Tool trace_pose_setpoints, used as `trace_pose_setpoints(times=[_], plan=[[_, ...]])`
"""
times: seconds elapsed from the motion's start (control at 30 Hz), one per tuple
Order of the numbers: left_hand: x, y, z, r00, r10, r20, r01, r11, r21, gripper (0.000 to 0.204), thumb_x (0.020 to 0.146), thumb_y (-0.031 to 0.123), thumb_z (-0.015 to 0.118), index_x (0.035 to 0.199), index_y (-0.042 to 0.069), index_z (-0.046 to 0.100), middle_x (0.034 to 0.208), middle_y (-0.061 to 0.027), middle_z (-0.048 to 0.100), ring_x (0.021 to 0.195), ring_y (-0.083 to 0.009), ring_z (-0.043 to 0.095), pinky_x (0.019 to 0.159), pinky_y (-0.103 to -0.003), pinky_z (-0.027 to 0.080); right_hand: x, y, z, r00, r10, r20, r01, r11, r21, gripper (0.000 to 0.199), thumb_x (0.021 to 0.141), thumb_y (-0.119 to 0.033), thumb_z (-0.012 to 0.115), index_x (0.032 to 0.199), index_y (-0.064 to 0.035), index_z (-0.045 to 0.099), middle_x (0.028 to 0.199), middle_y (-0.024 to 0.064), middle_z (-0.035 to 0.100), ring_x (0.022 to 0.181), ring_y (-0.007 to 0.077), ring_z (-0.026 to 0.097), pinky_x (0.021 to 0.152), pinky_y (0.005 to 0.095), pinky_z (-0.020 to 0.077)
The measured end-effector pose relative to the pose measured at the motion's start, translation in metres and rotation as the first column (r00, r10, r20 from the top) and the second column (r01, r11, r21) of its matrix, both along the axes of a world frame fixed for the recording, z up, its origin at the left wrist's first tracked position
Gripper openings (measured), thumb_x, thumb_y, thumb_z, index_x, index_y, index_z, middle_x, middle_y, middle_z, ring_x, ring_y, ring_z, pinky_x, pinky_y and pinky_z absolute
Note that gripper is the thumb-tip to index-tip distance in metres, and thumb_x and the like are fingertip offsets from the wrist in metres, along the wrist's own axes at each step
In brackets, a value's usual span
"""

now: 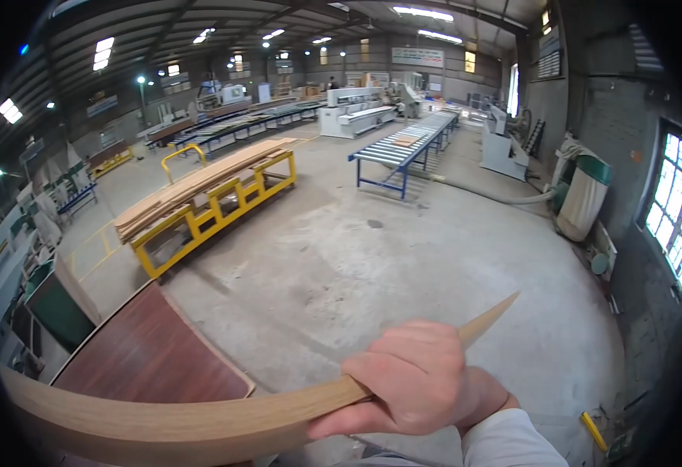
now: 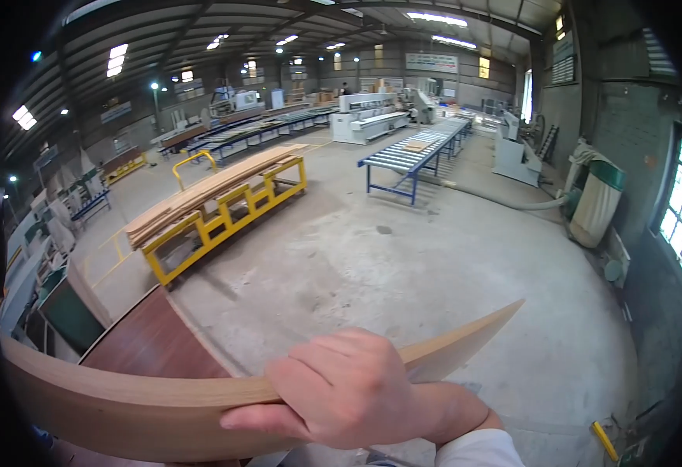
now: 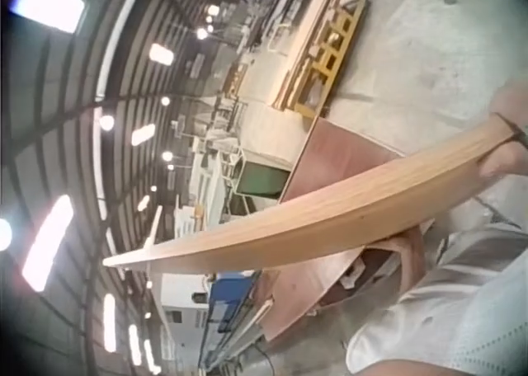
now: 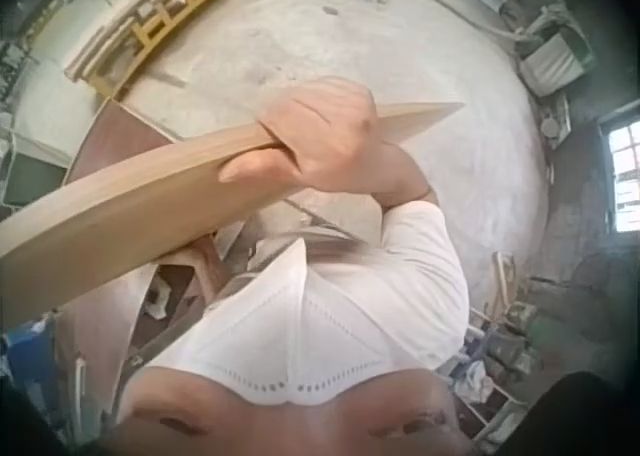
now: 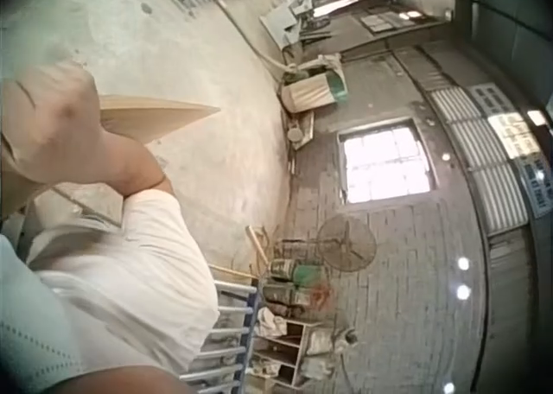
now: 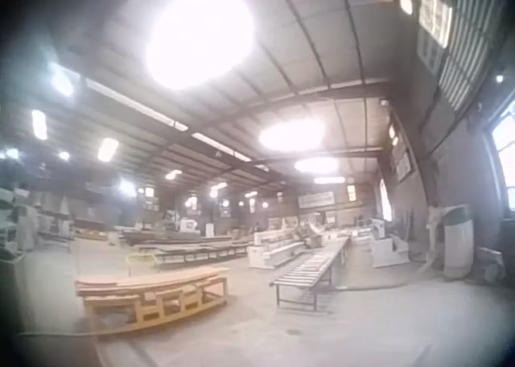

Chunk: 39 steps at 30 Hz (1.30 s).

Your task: Moving and placing wooden panels onto a conveyor belt or storage area in a furniture factory.

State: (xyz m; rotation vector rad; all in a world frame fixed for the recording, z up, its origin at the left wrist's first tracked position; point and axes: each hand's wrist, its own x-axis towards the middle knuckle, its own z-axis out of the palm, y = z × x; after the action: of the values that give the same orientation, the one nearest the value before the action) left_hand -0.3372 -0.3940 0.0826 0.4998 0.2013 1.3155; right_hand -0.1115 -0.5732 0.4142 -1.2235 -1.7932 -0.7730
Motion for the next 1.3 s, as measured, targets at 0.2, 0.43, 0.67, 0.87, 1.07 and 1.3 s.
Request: trace_pose_setpoints(times=[0.2, 0.43, 0.67, 0.87, 1.07, 1.3], plan=[[0.149, 0.049, 0.0, 0.997, -0.064, -0.045, 0.066, 0.997, 0.035, 0.08, 0.094, 0.073, 0.034, 0.151, 0.017, 0.034, 0.157, -0.0042, 0.033, 0.14, -0.0249, 0.034, 0.115, -0.044, 0.031, 0.14, 0.026, -0.011, 0.992, -0.108, -0.066, 0.101, 0.989, -0.103, 0.049, 0.069, -0.051, 0.084, 0.07, -0.0077, 0.063, 0.054, 0.0008, 0.047, 0.044, 0.018, 0.049, 0.043, 0.0297, 0.037], [0.312, 0.165, -0.012, 0.992, -0.106, -0.067, 0.113, 0.987, 0.114, 0.079, 0.095, 0.072, 0.035, 0.151, 0.017, 0.034, 0.156, -0.0037, 0.033, 0.14, -0.0244, 0.034, 0.115, -0.043, 0.031, 0.296, 0.105, -0.02, 0.974, -0.224, -0.024, 0.221, 0.972, -0.082, 0.045, 0.074, -0.043, 0.084, 0.066, -0.0083, 0.056, 0.051, 0.0003, 0.042, 0.041, 0.0169, 0.046, 0.04, 0.0289, 0.0354], [0.493, 0.324, 0.013, 0.992, -0.117, -0.052, 0.125, 0.97, 0.206, 0.077, 0.095, 0.071, 0.035, 0.151, 0.018, 0.034, 0.156, -0.0031, 0.034, 0.14, -0.0238, 0.034, 0.115, -0.042, 0.031, 0.454, 0.24, 0.012, 0.925, -0.38, 0.016, 0.38, 0.923, -0.058, 0.054, 0.065, -0.06, 0.081, 0.07, -0.0084, 0.064, 0.053, 0.0032, 0.048, 0.045, 0.0216, 0.05, 0.045, 0.0327, 0.0376], [0.632, 0.429, -0.005, 0.981, 0.148, -0.123, -0.165, 0.976, -0.144, 0.085, 0.089, 0.083, 0.026, 0.145, 0.021, 0.04, 0.141, 0.0011, 0.049, 0.13, -0.0231, 0.044, 0.11, -0.042, 0.035, 0.614, 0.312, -0.103, 0.71, -0.625, -0.324, 0.662, 0.749, 0.005, 0.082, 0.082, -0.083, 0.045, 0.053, -0.0066, 0.05, 0.048, 0.0069, 0.041, 0.042, 0.025, 0.045, 0.044, 0.0377, 0.0319], [0.785, 0.532, 0.019, 0.997, -0.035, 0.073, 0.039, 0.997, -0.064, 0.09, 0.09, 0.081, 0.026, 0.155, 0.018, 0.023, 0.16, -0.0025, 0.024, 0.142, -0.0235, 0.03, 0.118, -0.04, 0.026, 0.785, 0.47, -0.132, 0.695, -0.56, -0.451, 0.638, 0.769, 0.029, 0.086, 0.083, -0.084, 0.045, 0.052, -0.0031, 0.046, 0.048, 0.0064, 0.039, 0.042, 0.0235, 0.042, 0.044, 0.0374, 0.0295], [0.951, 0.687, 0.007, 0.996, 0.059, -0.072, -0.073, 0.973, -0.218, 0.102, 0.083, 0.089, 0.024, 0.155, 0.016, 0.025, 0.161, -0.0021, 0.024, 0.145, -0.0268, 0.025, 0.118, -0.044, 0.024, 1.012, 0.653, -0.123, 0.686, -0.611, -0.396, 0.607, 0.78, -0.153, 0.078, 0.083, -0.075, 0.057, 0.054, -0.0035, 0.049, 0.049, 0.014, 0.044, 0.045, 0.0288, 0.047, 0.045, 0.0421, 0.0328]])
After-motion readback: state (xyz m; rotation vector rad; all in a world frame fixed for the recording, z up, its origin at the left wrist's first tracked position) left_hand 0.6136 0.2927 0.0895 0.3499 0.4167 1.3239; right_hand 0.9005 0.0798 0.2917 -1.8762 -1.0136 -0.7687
